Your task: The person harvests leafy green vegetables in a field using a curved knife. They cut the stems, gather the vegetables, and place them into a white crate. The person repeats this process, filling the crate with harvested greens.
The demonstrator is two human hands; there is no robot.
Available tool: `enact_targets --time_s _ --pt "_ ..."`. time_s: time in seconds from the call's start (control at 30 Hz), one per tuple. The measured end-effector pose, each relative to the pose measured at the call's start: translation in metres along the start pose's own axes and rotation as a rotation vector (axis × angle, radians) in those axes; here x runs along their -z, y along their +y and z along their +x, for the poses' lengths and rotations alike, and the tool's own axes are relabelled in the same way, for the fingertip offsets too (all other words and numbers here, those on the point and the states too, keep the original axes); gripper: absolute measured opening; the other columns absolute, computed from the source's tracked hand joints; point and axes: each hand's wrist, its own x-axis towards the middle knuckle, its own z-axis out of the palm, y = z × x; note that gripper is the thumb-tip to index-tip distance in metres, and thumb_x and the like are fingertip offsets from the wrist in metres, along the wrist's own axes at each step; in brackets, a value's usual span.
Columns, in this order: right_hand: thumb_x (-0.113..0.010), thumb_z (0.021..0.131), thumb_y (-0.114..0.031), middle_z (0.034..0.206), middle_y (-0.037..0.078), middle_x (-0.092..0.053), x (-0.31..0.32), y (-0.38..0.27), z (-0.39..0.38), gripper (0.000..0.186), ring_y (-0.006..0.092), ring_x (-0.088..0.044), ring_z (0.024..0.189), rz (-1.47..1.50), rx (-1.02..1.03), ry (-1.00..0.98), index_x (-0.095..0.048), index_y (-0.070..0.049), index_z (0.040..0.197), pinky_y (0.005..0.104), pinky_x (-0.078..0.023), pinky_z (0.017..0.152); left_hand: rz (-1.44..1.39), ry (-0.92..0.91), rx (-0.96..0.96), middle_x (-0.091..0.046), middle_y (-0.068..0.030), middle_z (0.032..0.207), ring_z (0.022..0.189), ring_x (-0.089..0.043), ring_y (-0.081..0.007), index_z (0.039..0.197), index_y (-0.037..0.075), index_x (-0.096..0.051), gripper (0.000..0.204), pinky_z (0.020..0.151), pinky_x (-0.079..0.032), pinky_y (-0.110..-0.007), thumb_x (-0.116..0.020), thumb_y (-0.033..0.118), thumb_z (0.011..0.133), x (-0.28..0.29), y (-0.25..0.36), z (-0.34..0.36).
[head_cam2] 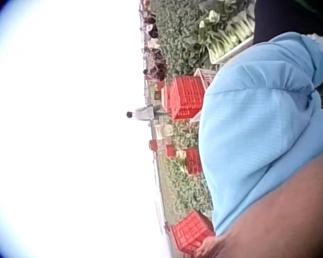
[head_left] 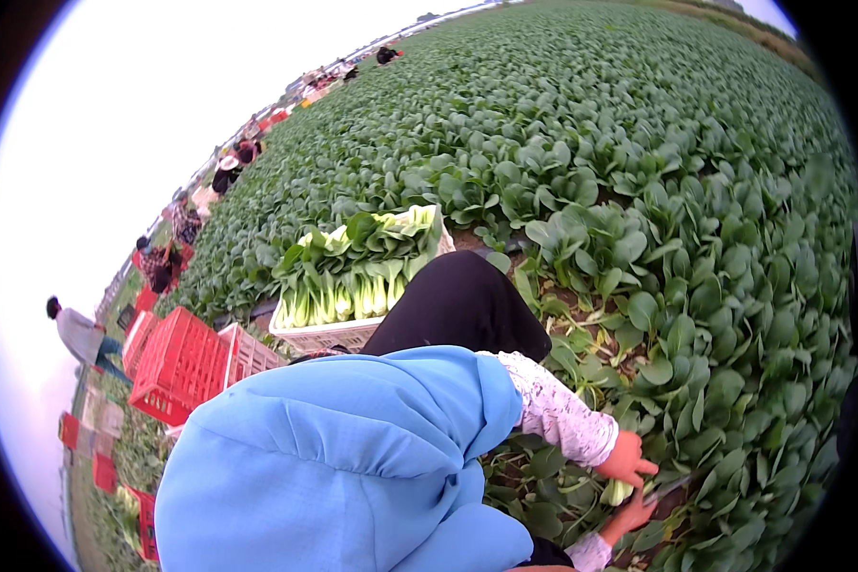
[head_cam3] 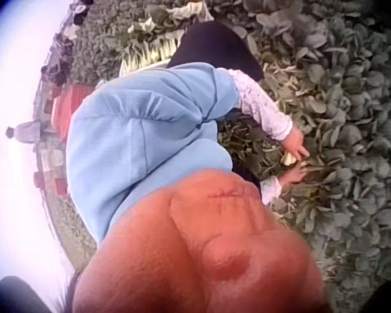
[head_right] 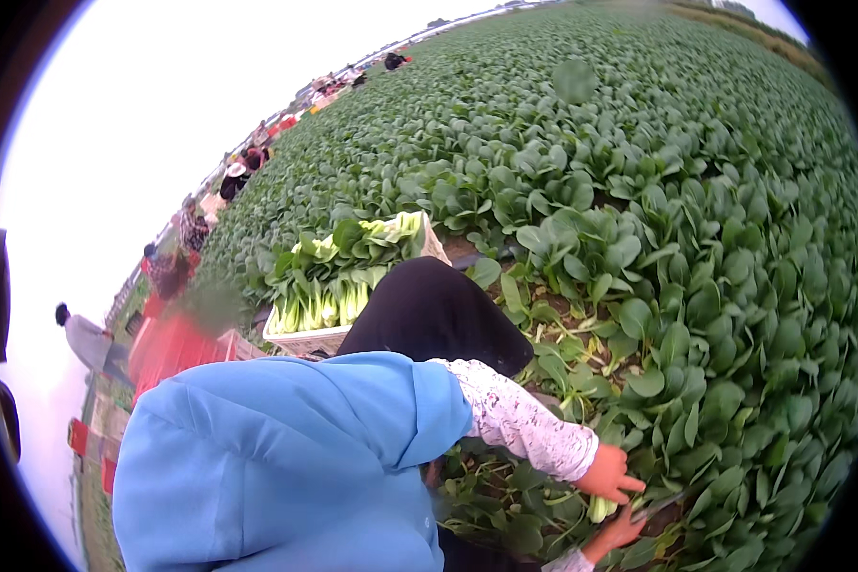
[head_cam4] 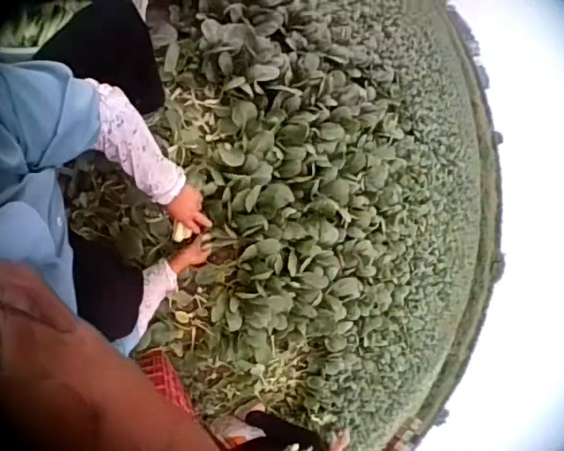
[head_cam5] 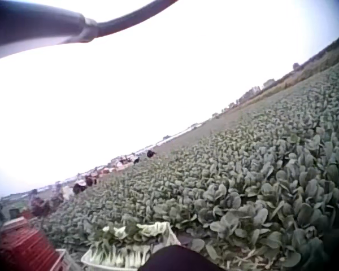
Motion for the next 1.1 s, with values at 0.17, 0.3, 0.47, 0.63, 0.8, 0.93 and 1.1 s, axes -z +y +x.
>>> enact_targets --time_s 0.17,0.3,0.47,0.63,0.8,0.93,1.1 --pt "-0.069 0.082 -0.031 0.114 0.016 -0.06 0.05 -0.022 -0.062 0.044 0.0317 -0.059 0.098 -0.747 0.374 0.053 -0.059 -0.011 0.12 0.043 -0.044 0.089 -0.033 0.097 0.008 -0.055 -0.0084 0.109 0.086 -0.061 -0.0294 0.112 0.015 -0.052 0.062 0.065 -0.048 -0.043 -0.078 0.031 0.058 0.076 0.032 -0.033" --pt "-0.078 0.075 -0.04 0.091 0.012 -0.067 0.055 -0.049 -0.067 0.047 0.0311 -0.062 0.08 -0.739 0.322 0.282 -0.064 -0.007 0.105 0.0452 -0.048 0.073 -0.024 0.244 -0.059 -0.054 -0.0085 0.115 0.101 -0.054 -0.0298 0.114 0.014 -0.051 0.065 0.07 -0.048 -0.044 -0.08 0.032 0.058 0.131 0.042 -0.054" --pt "-0.067 0.087 -0.02 0.07 0.002 -0.053 -0.016 -0.219 -0.153 0.02 0.0141 -0.043 0.062 -0.338 0.203 -0.567 -0.061 -0.001 0.091 0.0338 -0.04 0.058 0.051 0.563 -0.163 -0.054 -0.0126 0.123 0.106 -0.053 -0.033 0.118 0.009 -0.054 0.034 0.082 -0.049 -0.043 -0.056 0.021 0.086 0.191 0.055 -0.087" --pt "-0.058 0.087 -0.011 0.078 0.005 -0.05 -0.094 -0.349 -0.241 0.016 0.0165 -0.042 0.069 -0.442 0.442 -1.086 -0.06 -0.003 0.101 0.0309 -0.035 0.062 0.012 0.641 -0.028 -0.055 -0.0143 0.114 0.097 -0.054 -0.0355 0.119 0.006 -0.051 0.039 0.074 -0.048 -0.047 -0.054 0.016 0.081 0.234 0.049 -0.127" --pt "-0.055 0.085 -0.013 0.101 0.017 -0.058 -0.148 -0.394 -0.267 0.032 0.0316 -0.055 0.092 -0.55 0.901 -1.214 -0.059 -0.001 0.114 0.0388 -0.043 0.079 -0.267 0.779 0.372 -0.058 -0.0126 0.106 0.103 -0.051 -0.033 0.112 0.007 -0.055 0.055 0.08 -0.047 -0.043 -0.071 0.018 0.061 0.277 0.042 -0.168" --pt "-0.051 0.081 -0.005 0.105 0.021 -0.06 -0.175 -0.377 -0.265 0.034 0.034 -0.057 0.095 -0.592 0.868 -0.988 -0.061 0.0 0.114 0.0387 -0.044 0.08 -0.425 0.815 0.621 -0.064 -0.013 0.091 0.091 -0.057 -0.031 0.103 0.006 -0.061 0.043 0.08 -0.046 -0.039 -0.072 0.017 0.062 0.295 0.038 -0.19" --pt "-0.052 0.091 -0.012 0.095 0.016 -0.062 -0.17 -0.354 -0.291 0.03 0.0256 -0.059 0.08 -0.377 0.14 -0.684 -0.06 0.001 0.117 0.0345 -0.048 0.069 -1.284 0.8 0.52 -0.068 -0.0044 0.089 0.084 -0.062 -0.0137 0.106 0.005 -0.063 0.043 0.075 -0.05 -0.032 -0.072 0.004 0.064 0.261 0.054 -0.182"
